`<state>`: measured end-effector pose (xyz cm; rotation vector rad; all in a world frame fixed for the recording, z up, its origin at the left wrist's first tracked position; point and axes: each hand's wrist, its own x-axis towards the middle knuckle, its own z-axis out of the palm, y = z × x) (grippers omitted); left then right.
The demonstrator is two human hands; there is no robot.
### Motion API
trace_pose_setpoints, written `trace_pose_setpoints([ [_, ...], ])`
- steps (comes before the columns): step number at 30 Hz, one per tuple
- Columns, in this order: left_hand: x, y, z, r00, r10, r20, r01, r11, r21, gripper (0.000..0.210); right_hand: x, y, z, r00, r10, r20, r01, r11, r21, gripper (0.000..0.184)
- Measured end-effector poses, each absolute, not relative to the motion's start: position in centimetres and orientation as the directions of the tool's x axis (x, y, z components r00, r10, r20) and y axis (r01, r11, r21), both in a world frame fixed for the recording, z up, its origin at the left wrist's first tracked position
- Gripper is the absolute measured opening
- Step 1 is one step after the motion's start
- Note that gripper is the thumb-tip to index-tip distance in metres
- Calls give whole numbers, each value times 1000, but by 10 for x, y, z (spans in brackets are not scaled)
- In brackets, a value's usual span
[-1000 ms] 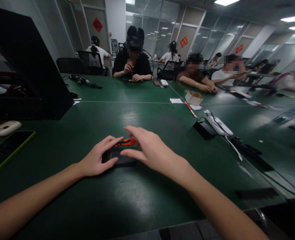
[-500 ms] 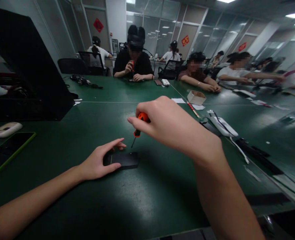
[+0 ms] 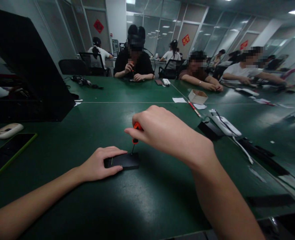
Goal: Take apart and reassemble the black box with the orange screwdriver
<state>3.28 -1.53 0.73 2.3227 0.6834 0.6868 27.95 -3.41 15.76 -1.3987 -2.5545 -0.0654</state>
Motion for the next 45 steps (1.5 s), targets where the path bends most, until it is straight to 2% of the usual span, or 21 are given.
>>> trace_pose_setpoints([
  [6, 33, -15, 8, 732, 621, 280, 317, -674, 667, 44, 278, -37, 158, -511, 833, 211, 843, 534, -69, 31],
  [13, 32, -15, 6, 737, 615, 282, 328, -689, 646, 45, 280, -40, 158, -626, 756, 192, 751, 651, -113, 10],
  [20, 33, -15, 7, 738, 617, 275, 347, -696, 629, 44, 283, -44, 160, -727, 676, 115, 659, 736, -157, 16],
  [23, 33, -15, 6, 740, 615, 273, 353, -701, 620, 45, 279, -44, 159, -711, 686, 153, 671, 728, -140, 13],
  [27, 33, -15, 6, 734, 617, 284, 357, -706, 612, 43, 277, -44, 156, -726, 656, 207, 643, 754, -133, 23],
  [32, 34, -15, 8, 734, 620, 277, 376, -711, 594, 44, 277, -41, 153, -705, 675, 216, 669, 735, -113, 14],
  [36, 34, -15, 8, 737, 626, 254, 407, -711, 573, 48, 275, -41, 152, -737, 633, 235, 630, 770, -100, 25],
  [40, 35, -15, 8, 734, 633, 247, 432, -715, 549, 51, 272, -40, 151, -723, 652, 227, 652, 753, -85, 22],
  [43, 35, -15, 8, 735, 635, 239, 437, -713, 549, 49, 271, -39, 151, -725, 642, 249, 640, 761, -101, 32],
  [45, 35, -15, 8, 737, 633, 237, 439, -714, 545, 49, 271, -40, 152, -730, 641, 235, 639, 763, -95, 32],
])
